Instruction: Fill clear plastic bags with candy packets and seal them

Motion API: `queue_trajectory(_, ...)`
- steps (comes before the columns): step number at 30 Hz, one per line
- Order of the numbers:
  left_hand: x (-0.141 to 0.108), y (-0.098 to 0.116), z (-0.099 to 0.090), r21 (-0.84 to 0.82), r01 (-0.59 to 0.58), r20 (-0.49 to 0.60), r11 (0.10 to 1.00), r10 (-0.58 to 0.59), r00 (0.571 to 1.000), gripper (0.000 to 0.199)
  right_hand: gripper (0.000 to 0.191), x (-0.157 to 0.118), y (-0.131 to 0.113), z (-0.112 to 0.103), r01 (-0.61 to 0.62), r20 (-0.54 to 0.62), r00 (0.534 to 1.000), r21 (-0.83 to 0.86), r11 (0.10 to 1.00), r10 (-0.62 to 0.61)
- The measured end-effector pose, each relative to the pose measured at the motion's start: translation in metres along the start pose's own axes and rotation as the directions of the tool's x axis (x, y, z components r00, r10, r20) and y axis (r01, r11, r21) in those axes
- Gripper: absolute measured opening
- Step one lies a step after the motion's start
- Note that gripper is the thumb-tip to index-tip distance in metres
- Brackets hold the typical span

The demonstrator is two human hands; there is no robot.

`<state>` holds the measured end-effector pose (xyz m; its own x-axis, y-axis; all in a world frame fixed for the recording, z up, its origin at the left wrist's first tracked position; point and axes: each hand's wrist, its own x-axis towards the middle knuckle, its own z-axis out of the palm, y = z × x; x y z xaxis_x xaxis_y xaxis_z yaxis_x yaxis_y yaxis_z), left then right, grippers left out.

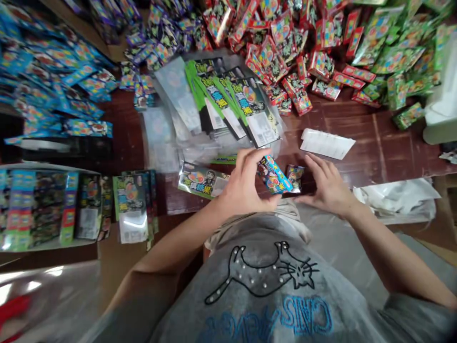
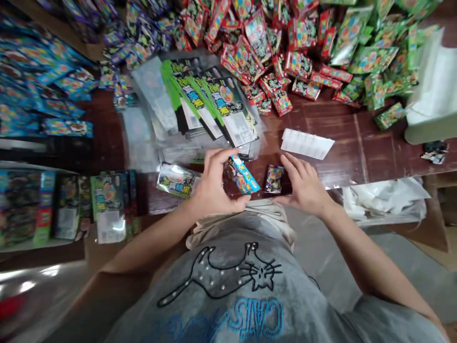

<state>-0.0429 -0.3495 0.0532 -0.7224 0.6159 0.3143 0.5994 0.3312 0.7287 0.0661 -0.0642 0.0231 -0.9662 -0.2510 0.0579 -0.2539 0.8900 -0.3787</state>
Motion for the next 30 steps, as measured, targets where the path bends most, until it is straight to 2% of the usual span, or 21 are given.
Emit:
queue_trajectory(2, 0.001, -0.002, 0.02, 0.004, 0.003, -0.046, 1.0, -0.003, 0.999, 0.097, 0.111, 0.008, 0.0, 0.001, -0.011, 0.067, 0.998, -0.015, 1.0, 0.012)
queue_trajectory(4, -0.002, -0.004, 0.035, -0.003, 0.013, -0.021, 1.0, -0.013, 1.0, 0.093, 0.098, 0.014, -0.002, -0.001, -0.014, 0.105, 0.994, -0.07, 0.997, 0.022)
queue_trajectory(7, -0.009, -0.007, 0.048, -0.085, 0.042, 0.046, 0.995, -0.038, 0.998, 0.091, 0.084, 0.016, -0.007, -0.007, -0.165, 0.024, 0.984, -0.209, 0.964, 0.174)
queue_trajectory(8, -0.012, -0.008, 0.051, -0.113, 0.043, 0.066, 0.993, -0.036, 0.997, 0.092, 0.08, 0.015, -0.009, -0.008, -0.257, -0.016, 0.965, -0.242, 0.936, 0.261)
queue_trajectory(10, -0.016, -0.009, 0.055, -0.116, 0.036, 0.109, 0.993, -0.023, 0.994, 0.091, 0.077, 0.013, -0.013, -0.007, -0.444, -0.063, 0.893, -0.267, 0.855, 0.445)
queue_trajectory(12, -0.018, -0.009, 0.058, -0.028, 0.031, 0.16, 0.999, -0.026, 0.987, 0.089, 0.075, 0.011, -0.02, -0.002, -0.569, -0.034, 0.812, -0.267, 0.777, 0.583)
queue_trajectory(14, -0.02, -0.006, 0.061, 0.119, 0.042, 0.205, 0.992, -0.066, 0.976, 0.089, 0.069, 0.01, -0.027, 0.003, -0.617, 0.032, 0.76, -0.278, 0.736, 0.649)
queue_trajectory(17, -0.019, 0.003, 0.058, 0.305, 0.076, 0.242, 0.949, -0.154, 0.958, 0.099, 0.063, 0.006, -0.035, 0.006, -0.6, 0.125, 0.747, -0.298, 0.742, 0.654)
queue_trajectory(19, -0.018, 0.009, 0.046, 0.375, 0.067, 0.276, 0.925, -0.18, 0.944, 0.109, 0.066, 0.001, -0.031, 0.001, -0.575, 0.139, 0.772, -0.263, 0.775, 0.62)
queue_trajectory(21, -0.017, 0.011, 0.021, 0.426, 0.02, 0.346, 0.905, -0.184, 0.92, 0.113, 0.082, -0.005, -0.016, -0.007, -0.474, 0.086, 0.867, -0.162, 0.865, 0.491)
queue_trajectory(23, -0.019, 0.006, -0.014, 0.461, -0.065, 0.451, 0.885, -0.171, 0.876, 0.109, 0.109, -0.009, 0.007, -0.012, -0.234, 0.028, 0.971, -0.069, 0.97, 0.236)
queue_trajectory(24, -0.021, 0.001, -0.034, 0.476, -0.111, 0.505, 0.872, -0.168, 0.847, 0.106, 0.121, -0.009, 0.018, -0.012, -0.082, 0.023, 0.996, -0.037, 0.996, 0.083)
queue_trajectory(26, -0.024, -0.011, -0.07, 0.513, -0.191, 0.592, 0.837, -0.184, 0.785, 0.097, 0.133, -0.005, 0.037, -0.004, 0.169, 0.064, 0.983, 0.017, 0.985, -0.17)
queue_trajectory(27, -0.026, -0.018, -0.084, 0.535, -0.217, 0.62, 0.816, -0.205, 0.757, 0.091, 0.134, 0.0, 0.043, 0.004, 0.238, 0.081, 0.967, 0.047, 0.97, -0.241)
queue_trajectory(28, -0.028, -0.023, -0.093, 0.555, -0.232, 0.638, 0.799, -0.23, 0.735, 0.085, 0.133, 0.006, 0.045, 0.013, 0.273, 0.083, 0.957, 0.076, 0.959, -0.279)
queue_trajectory(30, -0.03, -0.03, -0.099, 0.578, -0.226, 0.644, 0.784, -0.269, 0.716, 0.076, 0.132, 0.021, 0.041, 0.03, 0.286, 0.057, 0.954, 0.12, 0.951, -0.294)
